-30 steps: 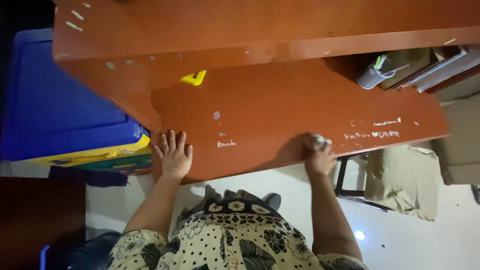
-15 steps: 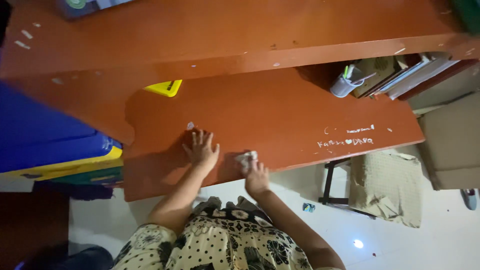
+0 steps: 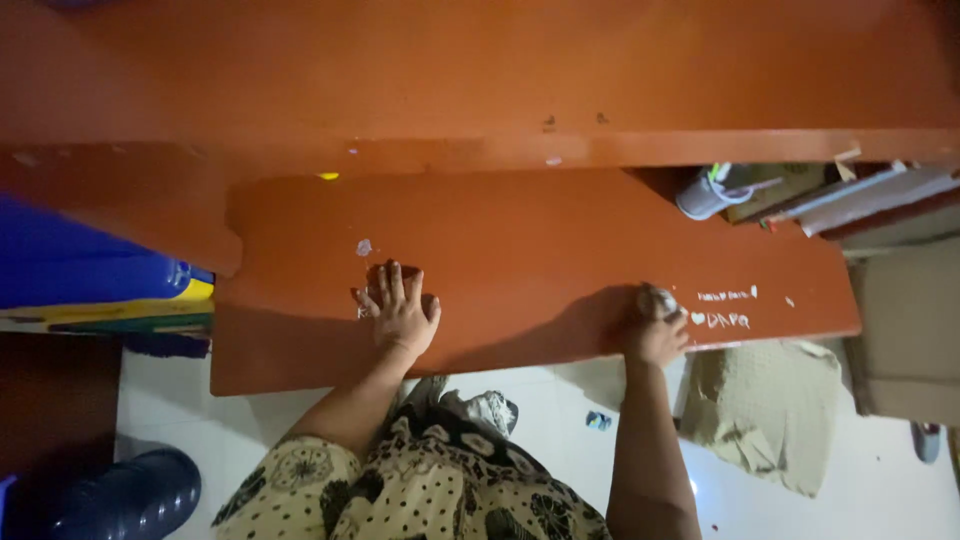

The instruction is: The person wipes an orange desk surface with a white cloth, removing white marks and smudges. They move a yellow lamp and a framed photo aside to reach the surface, then continue wiping the top and lower shelf areas.

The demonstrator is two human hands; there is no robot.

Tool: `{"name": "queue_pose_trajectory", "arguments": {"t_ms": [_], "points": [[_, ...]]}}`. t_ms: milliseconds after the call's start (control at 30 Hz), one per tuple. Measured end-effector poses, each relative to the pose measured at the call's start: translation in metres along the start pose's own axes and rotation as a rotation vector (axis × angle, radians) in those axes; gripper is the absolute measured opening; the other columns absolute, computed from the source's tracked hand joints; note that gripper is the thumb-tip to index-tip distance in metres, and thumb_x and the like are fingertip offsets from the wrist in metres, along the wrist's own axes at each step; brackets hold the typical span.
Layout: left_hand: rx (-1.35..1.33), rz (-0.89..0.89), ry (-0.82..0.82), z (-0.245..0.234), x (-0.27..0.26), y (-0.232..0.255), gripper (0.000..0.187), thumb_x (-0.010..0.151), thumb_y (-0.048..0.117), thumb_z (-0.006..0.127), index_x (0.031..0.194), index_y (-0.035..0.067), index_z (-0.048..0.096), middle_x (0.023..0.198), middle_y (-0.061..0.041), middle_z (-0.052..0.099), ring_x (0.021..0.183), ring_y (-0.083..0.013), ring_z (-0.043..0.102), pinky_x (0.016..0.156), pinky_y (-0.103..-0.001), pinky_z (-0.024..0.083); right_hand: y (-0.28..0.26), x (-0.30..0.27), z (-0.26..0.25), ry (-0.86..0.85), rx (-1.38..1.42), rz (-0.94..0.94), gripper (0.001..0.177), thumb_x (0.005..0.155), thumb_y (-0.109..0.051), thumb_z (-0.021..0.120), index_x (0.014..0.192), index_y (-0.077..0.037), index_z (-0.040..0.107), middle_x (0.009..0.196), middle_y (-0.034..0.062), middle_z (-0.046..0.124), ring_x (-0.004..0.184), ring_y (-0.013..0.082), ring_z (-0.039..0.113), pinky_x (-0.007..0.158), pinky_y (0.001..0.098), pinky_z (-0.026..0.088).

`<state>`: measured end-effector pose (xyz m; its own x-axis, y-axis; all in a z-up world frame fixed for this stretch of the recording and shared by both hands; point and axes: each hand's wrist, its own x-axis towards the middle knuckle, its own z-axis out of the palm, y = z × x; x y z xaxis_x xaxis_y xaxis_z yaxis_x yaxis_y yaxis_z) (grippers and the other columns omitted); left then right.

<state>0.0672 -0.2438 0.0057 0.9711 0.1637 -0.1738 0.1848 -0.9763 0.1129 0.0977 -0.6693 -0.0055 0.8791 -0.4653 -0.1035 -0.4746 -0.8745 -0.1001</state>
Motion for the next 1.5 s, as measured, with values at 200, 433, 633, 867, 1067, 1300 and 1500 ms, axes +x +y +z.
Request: {"name": "queue_pose_trajectory", "arguments": {"t_ms": [200, 433, 633, 867, 1067, 1300, 1500], "points": [[-0.062, 0.015, 0.01, 0.007, 0.001, -0.005, 0.069, 0.098, 0.058, 0.041, 0.157, 0.023, 0.033, 0.171, -0.015, 0.007, 0.158, -0.0375, 0.001, 0.117, -0.074, -0.001, -0.05, 0.069, 0.06, 0.003, -0.157, 0.07, 0.064, 0.095, -0.032, 0.063, 0.155, -0.03, 0.039, 0.155, 0.0298, 0.028, 0.116, 0.0451, 0.053, 0.091, 0.0525, 0.052], [-0.058, -0.034, -0.082, -0.011, -0.001, 0.001, 0.069, 0.099, 0.06, 0.038, 0.158, 0.026, 0.03, 0.171, -0.012, 0.003, 0.157, -0.035, 0.0, 0.119, -0.074, 0.0, -0.224, -0.02, 0.079, -0.027, 0.4, -0.307, 0.068, 0.108, -0.045, 0.05, 0.159, -0.005, 0.027, 0.127, 0.032, 0.057, 0.113, 0.0495, 0.057, 0.099, 0.0614, 0.045], [-0.012, -0.039, -0.188, -0.017, 0.003, 0.0, 0.072, 0.099, 0.061, 0.035, 0.16, 0.025, 0.024, 0.171, -0.012, 0.001, 0.156, -0.0378, -0.002, 0.116, -0.075, 0.0, -0.245, 0.012, 0.074, -0.078, -0.387, -0.95, 0.066, 0.089, -0.022, 0.057, 0.151, -0.01, 0.037, 0.154, 0.0253, 0.028, 0.13, 0.0451, 0.04, 0.102, 0.0616, 0.04], [0.001, -0.038, -0.263, -0.032, 0.002, 0.003, 0.071, 0.101, 0.061, 0.031, 0.161, 0.024, 0.024, 0.171, -0.014, 0.003, 0.157, -0.0395, -0.001, 0.117, -0.075, 0.0, -0.166, 0.183, 0.065, 0.093, -0.101, -0.397, 0.058, 0.096, -0.048, 0.047, 0.143, -0.014, 0.049, 0.144, 0.017, 0.049, 0.132, 0.0407, 0.044, 0.099, 0.0584, 0.043], [-0.05, -0.043, -0.282, -0.026, 0.006, 0.0, 0.071, 0.1, 0.06, 0.029, 0.16, 0.023, 0.024, 0.169, -0.016, 0.003, 0.155, -0.0415, -0.001, 0.114, -0.078, -0.001, -0.199, 0.203, 0.046, 0.095, -0.254, -0.313, 0.083, 0.091, -0.066, 0.048, 0.15, -0.009, 0.039, 0.154, 0.0196, 0.039, 0.136, 0.0395, 0.04, 0.099, 0.0564, 0.043], [-0.105, 0.006, -0.074, 0.007, 0.008, -0.008, 0.072, 0.096, 0.056, 0.038, 0.157, 0.018, 0.033, 0.166, -0.022, 0.013, 0.152, -0.0463, 0.009, 0.109, -0.082, 0.001, -0.245, 0.195, 0.031, 0.1, -0.248, -0.418, 0.08, 0.091, -0.062, 0.049, 0.151, -0.009, 0.038, 0.156, 0.0201, 0.038, 0.134, 0.0407, 0.041, 0.099, 0.0571, 0.043], [-0.194, 0.076, 0.238, 0.036, 0.004, -0.013, 0.068, 0.095, 0.053, 0.046, 0.152, 0.016, 0.04, 0.165, -0.023, 0.023, 0.152, -0.0488, 0.016, 0.112, -0.082, 0.003, -0.259, 0.179, 0.013, 0.103, -0.226, -0.463, 0.078, 0.092, -0.058, 0.05, 0.152, -0.009, 0.038, 0.157, 0.0205, 0.037, 0.133, 0.0416, 0.042, 0.098, 0.0577, 0.043]]}}
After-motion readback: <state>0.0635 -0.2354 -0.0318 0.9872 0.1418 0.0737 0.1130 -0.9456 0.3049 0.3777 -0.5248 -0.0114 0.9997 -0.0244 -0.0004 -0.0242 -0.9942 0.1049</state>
